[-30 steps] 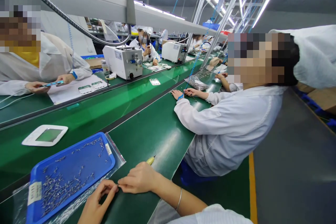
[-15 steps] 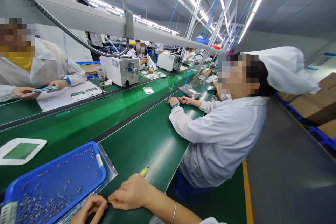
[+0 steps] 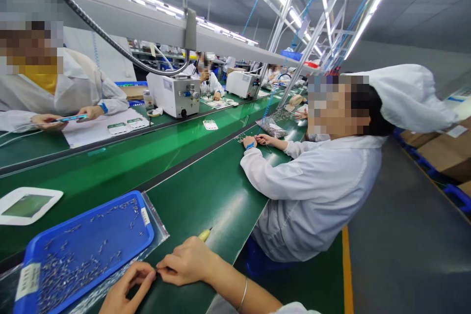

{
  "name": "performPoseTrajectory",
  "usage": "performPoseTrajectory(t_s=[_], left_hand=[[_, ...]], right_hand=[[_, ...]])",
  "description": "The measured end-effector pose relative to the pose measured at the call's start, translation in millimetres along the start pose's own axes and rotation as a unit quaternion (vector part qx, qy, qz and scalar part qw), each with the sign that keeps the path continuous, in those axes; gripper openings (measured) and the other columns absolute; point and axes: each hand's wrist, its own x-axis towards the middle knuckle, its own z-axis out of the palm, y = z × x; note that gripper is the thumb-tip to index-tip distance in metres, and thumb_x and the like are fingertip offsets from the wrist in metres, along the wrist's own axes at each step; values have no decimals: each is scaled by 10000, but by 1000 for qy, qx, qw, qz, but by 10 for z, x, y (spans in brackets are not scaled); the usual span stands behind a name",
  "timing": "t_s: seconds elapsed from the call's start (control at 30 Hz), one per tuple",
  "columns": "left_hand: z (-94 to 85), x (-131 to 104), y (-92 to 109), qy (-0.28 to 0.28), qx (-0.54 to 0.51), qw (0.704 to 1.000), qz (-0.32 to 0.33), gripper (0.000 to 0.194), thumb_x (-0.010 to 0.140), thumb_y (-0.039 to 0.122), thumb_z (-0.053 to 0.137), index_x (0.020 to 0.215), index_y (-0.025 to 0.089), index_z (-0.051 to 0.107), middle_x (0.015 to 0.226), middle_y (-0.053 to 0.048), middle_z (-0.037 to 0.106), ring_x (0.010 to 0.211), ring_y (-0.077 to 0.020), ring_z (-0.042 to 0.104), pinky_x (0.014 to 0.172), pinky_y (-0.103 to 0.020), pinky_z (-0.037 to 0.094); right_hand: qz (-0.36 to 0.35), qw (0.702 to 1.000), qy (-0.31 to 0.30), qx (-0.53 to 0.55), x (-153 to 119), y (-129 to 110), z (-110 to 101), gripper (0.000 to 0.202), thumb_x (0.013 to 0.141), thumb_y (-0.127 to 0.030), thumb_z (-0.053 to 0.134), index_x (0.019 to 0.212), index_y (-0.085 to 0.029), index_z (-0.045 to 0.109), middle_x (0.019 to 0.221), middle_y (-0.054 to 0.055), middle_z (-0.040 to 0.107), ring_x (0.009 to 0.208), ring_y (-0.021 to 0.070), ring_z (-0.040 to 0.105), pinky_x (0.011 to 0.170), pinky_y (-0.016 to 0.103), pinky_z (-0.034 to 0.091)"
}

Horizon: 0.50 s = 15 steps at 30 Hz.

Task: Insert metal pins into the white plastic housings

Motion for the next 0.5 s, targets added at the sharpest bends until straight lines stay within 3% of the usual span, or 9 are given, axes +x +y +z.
performPoseTrajectory(t_s=[0.1, 0.33, 0.5], left_hand=[[-48, 20, -40, -45, 29, 999, 10, 414, 873, 626, 623, 858, 214, 673, 847, -26, 717, 800, -171, 713, 783, -216, 568], [-18, 24, -87, -31, 35, 999, 26, 417, 869, 632, 626, 830, 221, 681, 820, -16, 719, 766, -162, 707, 767, -212, 569], [78, -37, 16, 43, -3, 999, 15, 525, 833, 743, 602, 789, 223, 659, 790, -11, 704, 720, -163, 675, 742, -223, 557]], right_hand=[[-3, 1000, -10, 7, -1, 11, 4, 165, 923, -344, 520, 885, -234, 636, 535, -85, 582, 424, 80, 546, 404, 208, 339], [3, 999, -35, -19, -19, 0, 17, 133, 856, -317, 539, 893, -230, 633, 521, -86, 569, 418, 92, 548, 400, 222, 319], [9, 999, -46, -13, -18, -6, 4, 144, 856, -327, 522, 877, -230, 626, 518, -80, 564, 428, 97, 550, 406, 222, 318]])
